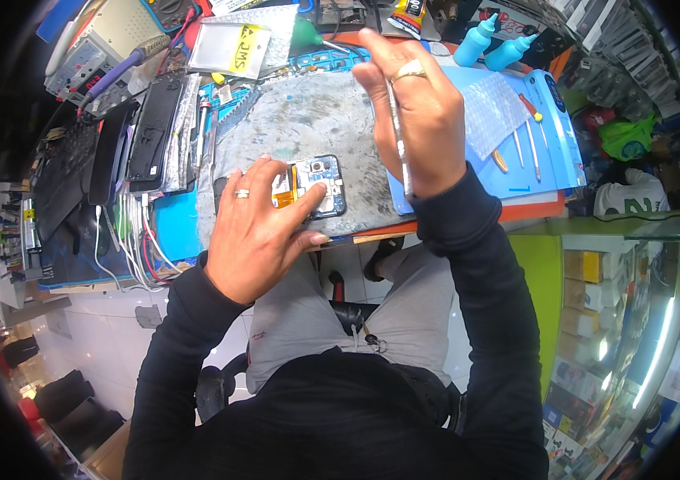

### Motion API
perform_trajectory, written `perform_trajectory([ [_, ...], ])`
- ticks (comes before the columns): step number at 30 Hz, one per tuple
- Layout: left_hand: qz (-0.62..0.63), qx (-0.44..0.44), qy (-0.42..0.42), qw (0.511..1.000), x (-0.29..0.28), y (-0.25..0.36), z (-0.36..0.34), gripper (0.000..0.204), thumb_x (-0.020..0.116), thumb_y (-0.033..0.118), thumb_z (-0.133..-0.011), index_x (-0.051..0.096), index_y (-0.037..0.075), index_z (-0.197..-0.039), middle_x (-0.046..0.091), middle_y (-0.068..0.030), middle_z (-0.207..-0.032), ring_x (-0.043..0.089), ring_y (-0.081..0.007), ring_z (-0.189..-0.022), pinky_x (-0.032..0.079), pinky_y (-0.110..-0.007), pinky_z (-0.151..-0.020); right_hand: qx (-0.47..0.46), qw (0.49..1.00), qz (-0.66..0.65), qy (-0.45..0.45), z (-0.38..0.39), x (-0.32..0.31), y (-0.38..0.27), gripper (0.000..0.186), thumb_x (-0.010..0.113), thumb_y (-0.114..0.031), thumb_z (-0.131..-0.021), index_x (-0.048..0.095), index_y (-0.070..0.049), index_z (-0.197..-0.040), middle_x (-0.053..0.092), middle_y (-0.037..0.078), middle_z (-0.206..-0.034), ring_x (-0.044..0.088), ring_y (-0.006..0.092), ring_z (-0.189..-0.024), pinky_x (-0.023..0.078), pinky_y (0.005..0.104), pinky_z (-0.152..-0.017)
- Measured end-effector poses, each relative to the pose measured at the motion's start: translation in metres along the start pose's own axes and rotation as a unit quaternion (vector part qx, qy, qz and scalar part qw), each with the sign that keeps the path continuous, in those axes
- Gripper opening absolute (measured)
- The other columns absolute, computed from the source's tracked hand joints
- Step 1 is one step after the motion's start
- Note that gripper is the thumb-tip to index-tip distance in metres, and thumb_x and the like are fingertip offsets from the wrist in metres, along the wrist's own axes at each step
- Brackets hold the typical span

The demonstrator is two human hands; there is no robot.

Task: The person assembles a mobile phone by placing internal circuit boards and components into the chassis, then using a small metal tool to press parts into place.

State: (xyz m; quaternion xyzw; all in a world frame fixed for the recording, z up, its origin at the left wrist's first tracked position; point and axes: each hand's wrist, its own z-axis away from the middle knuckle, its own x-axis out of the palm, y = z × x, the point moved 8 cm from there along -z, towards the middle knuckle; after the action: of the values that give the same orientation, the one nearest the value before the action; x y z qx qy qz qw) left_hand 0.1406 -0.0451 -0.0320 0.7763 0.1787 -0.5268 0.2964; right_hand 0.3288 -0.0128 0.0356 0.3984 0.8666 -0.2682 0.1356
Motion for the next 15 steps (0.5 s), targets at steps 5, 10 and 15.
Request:
perform_trajectory([
  [5, 0.005, -0.005, 0.018, 1.0, 0.002, -0.003, 0.005, 0.058, 0.082, 0.038, -0.081, 0.066, 0.021, -0.135, 0.049, -0.0191, -0.134, 0.046, -0.0407, -0.134, 0.035, -0.064, -0.11, 0.369, 0.861, -0.338, -0.097, 0.044, 0.038, 0.015, 0.021, 0.067, -0.014, -0.103, 0.066, 0.002, -0.115, 0.071, 0.006, -0.094, 0.067, 0.0107, -0.08, 0.054, 0.0249, -0.068],
  [10, 0.015, -0.012, 0.014, 1.0, 0.004, -0.002, 0.004, 0.058, 0.081, 0.039, -0.082, 0.066, 0.022, -0.136, 0.05, -0.0179, -0.133, 0.046, -0.0401, -0.135, 0.034, -0.065, -0.111, 0.415, 0.823, -0.372, -0.111, 0.079, 0.048, 0.019, 0.017, 0.064, -0.017, -0.105, 0.06, 0.0, -0.102, 0.071, 0.007, -0.09, 0.067, 0.0098, -0.082, 0.055, 0.0249, -0.072],
  [15, 0.008, -0.019, 0.016, 1.0, 0.005, -0.003, 0.006, 0.058, 0.08, 0.04, -0.083, 0.066, 0.022, -0.136, 0.051, -0.0168, -0.133, 0.046, -0.0405, -0.136, 0.034, -0.065, -0.11, 0.4, 0.833, -0.353, -0.144, 0.081, 0.056, 0.017, 0.017, 0.064, -0.016, -0.105, 0.059, 0.0, -0.104, 0.07, 0.008, -0.092, 0.068, 0.0128, -0.082, 0.056, 0.0274, -0.076],
])
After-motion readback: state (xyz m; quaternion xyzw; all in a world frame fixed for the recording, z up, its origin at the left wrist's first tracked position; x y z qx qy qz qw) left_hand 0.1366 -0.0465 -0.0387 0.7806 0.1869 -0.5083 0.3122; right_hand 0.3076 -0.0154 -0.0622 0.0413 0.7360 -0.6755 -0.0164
